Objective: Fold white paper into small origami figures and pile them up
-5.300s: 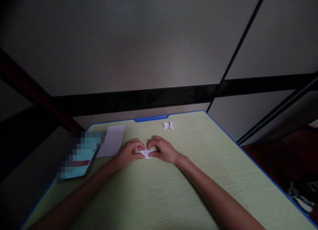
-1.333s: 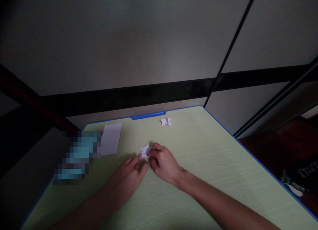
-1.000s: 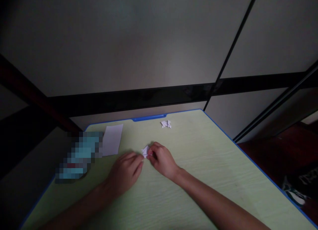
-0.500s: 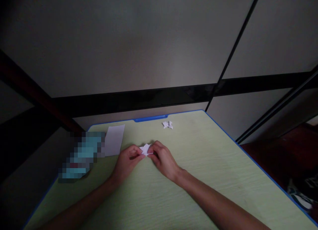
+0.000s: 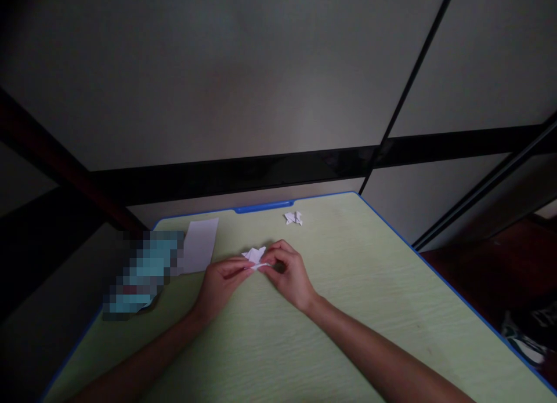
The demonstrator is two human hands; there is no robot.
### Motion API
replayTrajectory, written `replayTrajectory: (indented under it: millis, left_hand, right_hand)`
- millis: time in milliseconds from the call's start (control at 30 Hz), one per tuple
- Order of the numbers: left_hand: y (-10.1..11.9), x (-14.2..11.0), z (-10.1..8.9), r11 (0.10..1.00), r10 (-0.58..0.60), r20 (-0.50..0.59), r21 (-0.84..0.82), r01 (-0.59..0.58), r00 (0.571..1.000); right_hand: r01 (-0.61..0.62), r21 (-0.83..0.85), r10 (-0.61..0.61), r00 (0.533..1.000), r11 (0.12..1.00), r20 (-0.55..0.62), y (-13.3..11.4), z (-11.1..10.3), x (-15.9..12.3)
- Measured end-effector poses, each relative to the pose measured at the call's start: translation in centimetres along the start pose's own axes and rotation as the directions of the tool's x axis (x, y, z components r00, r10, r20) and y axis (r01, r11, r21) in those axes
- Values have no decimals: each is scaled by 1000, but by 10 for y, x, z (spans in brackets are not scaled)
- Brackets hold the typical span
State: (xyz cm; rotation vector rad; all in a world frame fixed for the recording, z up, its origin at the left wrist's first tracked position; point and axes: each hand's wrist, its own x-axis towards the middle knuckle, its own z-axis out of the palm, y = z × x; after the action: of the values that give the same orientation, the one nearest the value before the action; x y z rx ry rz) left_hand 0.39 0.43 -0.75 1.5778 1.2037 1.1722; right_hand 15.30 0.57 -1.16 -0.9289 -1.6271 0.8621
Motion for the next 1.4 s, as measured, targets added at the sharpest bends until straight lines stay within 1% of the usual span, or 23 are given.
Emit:
replayTrajectory:
  millis: [133,300,567,733,800,967,1133,1300,1400]
  left_hand:
    - [-3,-1,0,999,38,35,34,-39,999]
    - [-8,-1,2,1000,13,68,12,-14,998]
    - [-1,-1,5,995,-103,6,3,103,995]
    - [-5,-1,8,991,-122,-30,-53,120,992]
    - [-4,-1,8,989,-130,-51,-73,126,990]
    - [-1,0,9,975,-177,-67,-147,166,982]
    - [1,1,8,960,-207,-52,-201,193,977]
    - [2,0,8,963,-206,-59,-188,192,977]
    - [1,-1,7,976,-176,-102,-149,160,979]
  right_hand:
    - [4,-10,-4,1000,1000,5,-4,-1,-1]
    - [9,-54,-8,1000,998,20,-6,0,-1]
    - [33,-142,-28,999,989,34,-5,3,3]
    - [28,-170,-26,999,985,19,-7,2,3]
    - [14,-149,-14,1000,989,-1,-5,2,3]
    - [-25,-33,24,999,999,-29,0,3,3]
    - [-41,7,41,998,999,-57,-1,3,3]
    - [-49,44,51,997,998,-64,-1,4,4]
    - [-108,152,121,989,982,-79,1,8,5]
